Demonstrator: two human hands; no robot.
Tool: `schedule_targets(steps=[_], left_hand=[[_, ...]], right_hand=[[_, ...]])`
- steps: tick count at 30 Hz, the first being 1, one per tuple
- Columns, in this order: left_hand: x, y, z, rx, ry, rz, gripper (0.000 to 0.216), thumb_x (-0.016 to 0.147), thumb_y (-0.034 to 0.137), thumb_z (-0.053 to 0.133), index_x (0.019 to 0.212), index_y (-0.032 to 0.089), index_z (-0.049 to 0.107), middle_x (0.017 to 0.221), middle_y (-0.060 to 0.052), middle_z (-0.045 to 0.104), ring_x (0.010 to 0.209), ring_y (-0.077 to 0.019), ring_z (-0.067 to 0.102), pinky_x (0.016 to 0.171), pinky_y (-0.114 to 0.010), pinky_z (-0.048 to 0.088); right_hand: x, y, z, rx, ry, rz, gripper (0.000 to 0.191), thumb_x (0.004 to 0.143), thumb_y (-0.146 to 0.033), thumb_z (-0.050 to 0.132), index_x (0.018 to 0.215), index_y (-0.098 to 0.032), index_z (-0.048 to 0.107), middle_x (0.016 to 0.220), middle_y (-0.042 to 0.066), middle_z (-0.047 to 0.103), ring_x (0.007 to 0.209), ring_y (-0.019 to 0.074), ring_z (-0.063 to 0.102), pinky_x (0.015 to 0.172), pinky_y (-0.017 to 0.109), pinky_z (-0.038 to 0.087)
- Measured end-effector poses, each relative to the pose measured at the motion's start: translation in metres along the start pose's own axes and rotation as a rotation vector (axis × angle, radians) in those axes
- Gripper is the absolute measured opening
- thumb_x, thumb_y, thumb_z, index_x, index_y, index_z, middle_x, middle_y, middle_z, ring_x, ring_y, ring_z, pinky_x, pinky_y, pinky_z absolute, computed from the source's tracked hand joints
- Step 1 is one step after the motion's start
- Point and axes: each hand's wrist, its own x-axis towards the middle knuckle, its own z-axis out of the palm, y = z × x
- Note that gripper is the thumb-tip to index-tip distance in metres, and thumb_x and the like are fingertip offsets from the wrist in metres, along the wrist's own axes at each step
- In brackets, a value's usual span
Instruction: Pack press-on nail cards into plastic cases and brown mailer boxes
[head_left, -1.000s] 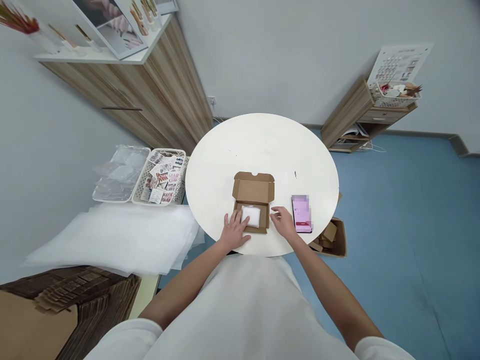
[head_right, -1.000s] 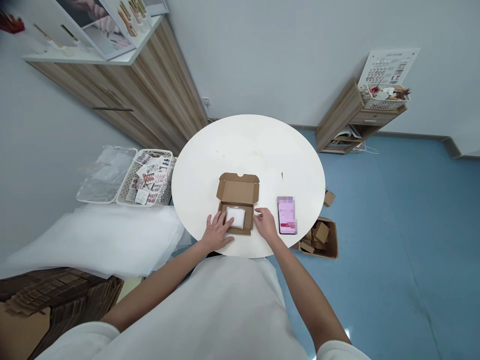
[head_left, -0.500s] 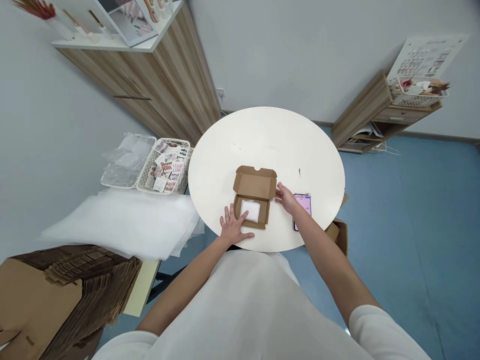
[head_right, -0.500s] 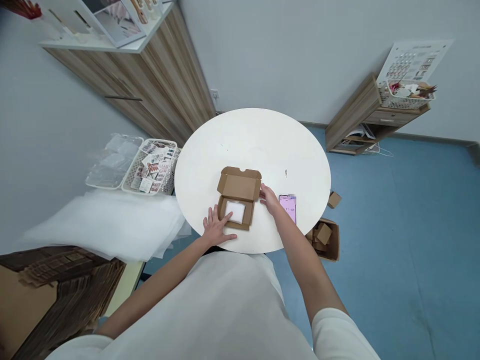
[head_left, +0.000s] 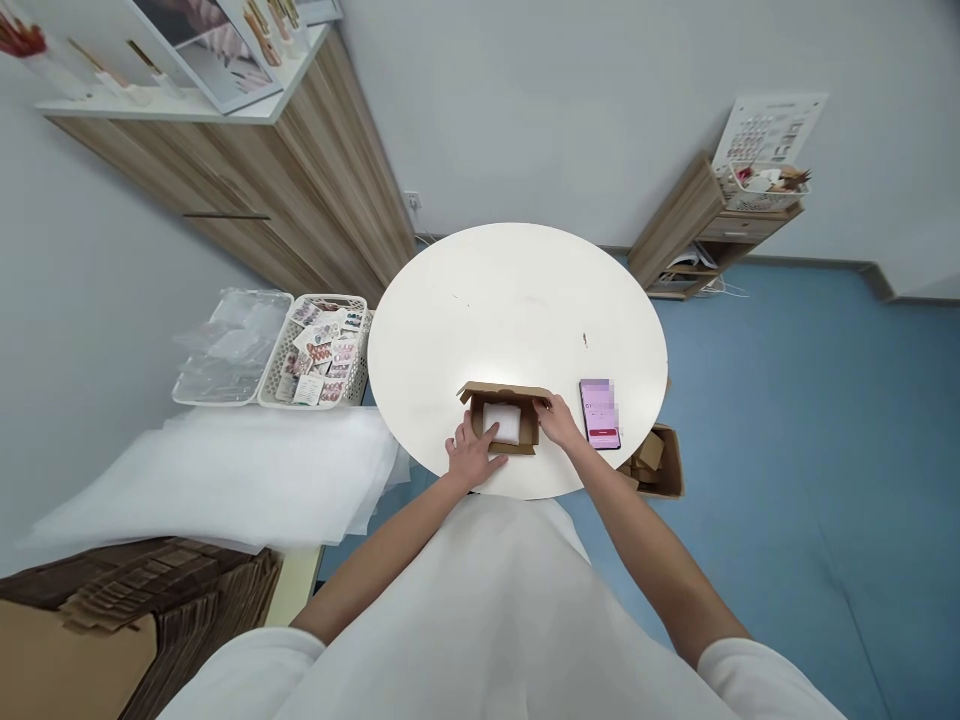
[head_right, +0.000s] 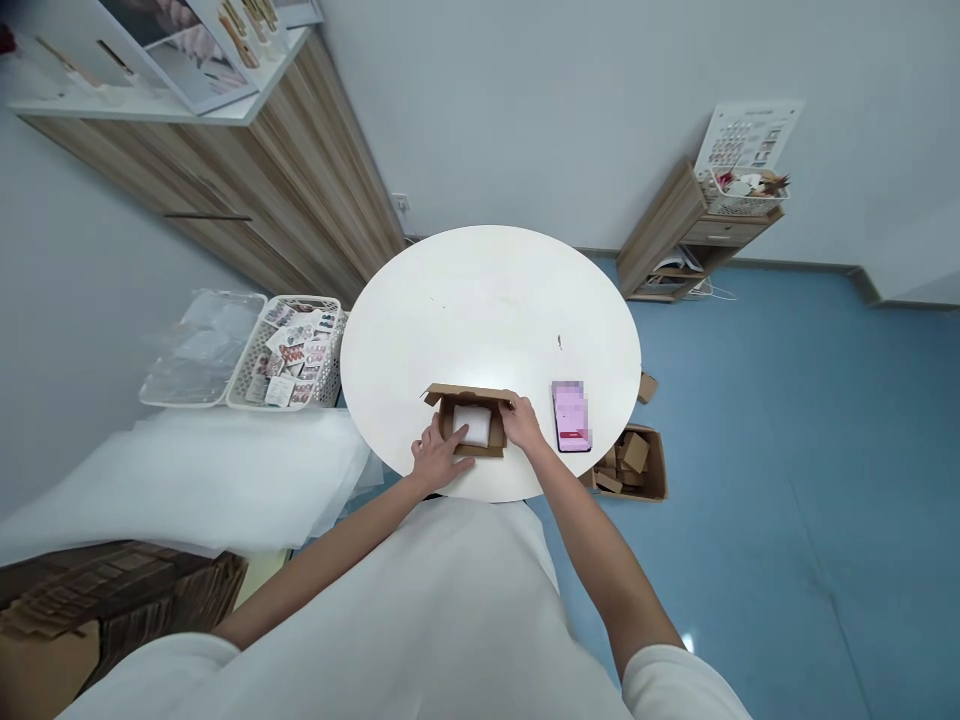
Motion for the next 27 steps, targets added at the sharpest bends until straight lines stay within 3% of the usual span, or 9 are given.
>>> schedule_targets(steps=[4, 8, 11, 14, 17, 22, 27], left_hand=[[0.003, -0.007, -0.001, -0.092, -0.023, 0.037, 0.065, 0.067, 0.06, 0.052, 0.126, 0.036, 0.038, 0.144, -0.008, 0.007, 0.122, -0.0382, 0.024, 0.09, -0.051, 0.029], [0.006, -0.029, -0.006, -0.243, -0.043, 0.125, 0.055, 0.07, 0.055, 0.052, 0.119, 0.031, 0.047, 0.142, -0.007, 0.019, 0.125, -0.0339, 0.025, 0.094, -0.047, 0.03], [0.01, -0.05, -0.013, -0.433, 0.064, 0.13, 0.04, 0.075, 0.043, 0.051, 0.11, 0.025, 0.054, 0.134, -0.007, 0.035, 0.123, -0.027, 0.033, 0.096, -0.041, 0.032], [0.02, -0.063, -0.022, -0.668, 0.16, 0.027, 0.046, 0.076, 0.032, 0.051, 0.12, 0.019, 0.043, 0.125, -0.011, 0.046, 0.111, -0.021, 0.047, 0.09, -0.035, 0.04], [0.031, -0.061, -0.034, -0.796, 0.117, 0.015, 0.054, 0.075, 0.023, 0.052, 0.126, 0.016, 0.035, 0.118, -0.012, 0.054, 0.104, -0.0191, 0.053, 0.085, -0.032, 0.043], [0.033, -0.051, -0.045, -0.701, 0.065, 0.144, 0.041, 0.072, 0.012, 0.046, 0.111, 0.02, 0.053, 0.11, -0.005, 0.06, 0.102, -0.0196, 0.055, 0.085, -0.032, 0.044], [0.022, -0.058, -0.046, -0.61, 0.039, 0.187, 0.063, 0.067, 0.009, 0.047, 0.128, 0.02, 0.038, 0.125, -0.006, 0.049, 0.113, -0.0198, 0.046, 0.092, -0.032, 0.039]], right_hand=[[-0.01, 0.005, 0.006, 0.08, 0.028, 0.038, 0.026, 0.075, -0.031, 0.041, 0.095, -0.024, 0.057, 0.083, 0.002, 0.058, 0.063, 0.0149, 0.054, 0.056, 0.029, 0.047], [-0.012, 0.014, 0.012, 0.027, 0.106, 0.018, 0.031, 0.073, -0.028, 0.042, 0.101, -0.025, 0.053, 0.083, 0.001, 0.059, 0.069, 0.0159, 0.055, 0.063, 0.031, 0.047], [-0.014, 0.02, 0.016, -0.017, 0.143, 0.027, 0.036, 0.071, -0.027, 0.043, 0.106, -0.025, 0.051, 0.089, 0.001, 0.06, 0.077, 0.0176, 0.056, 0.07, 0.033, 0.045], [-0.014, 0.02, 0.017, -0.008, 0.127, 0.052, 0.036, 0.071, -0.029, 0.043, 0.106, -0.025, 0.051, 0.091, 0.002, 0.06, 0.078, 0.0179, 0.056, 0.07, 0.033, 0.044], [-0.015, 0.015, 0.018, 0.001, 0.114, 0.076, 0.034, 0.071, -0.029, 0.044, 0.104, -0.025, 0.052, 0.092, 0.002, 0.06, 0.079, 0.0178, 0.056, 0.071, 0.033, 0.044], [-0.019, 0.005, 0.016, -0.014, 0.096, 0.067, 0.03, 0.071, -0.03, 0.047, 0.099, -0.025, 0.055, 0.095, 0.002, 0.061, 0.087, 0.0188, 0.055, 0.075, 0.034, 0.043], [-0.028, 0.014, 0.01, 0.0, -0.004, -0.017, 0.046, 0.066, -0.024, 0.054, 0.112, -0.027, 0.051, 0.102, 0.002, 0.06, 0.091, 0.0179, 0.055, 0.079, 0.034, 0.043]])
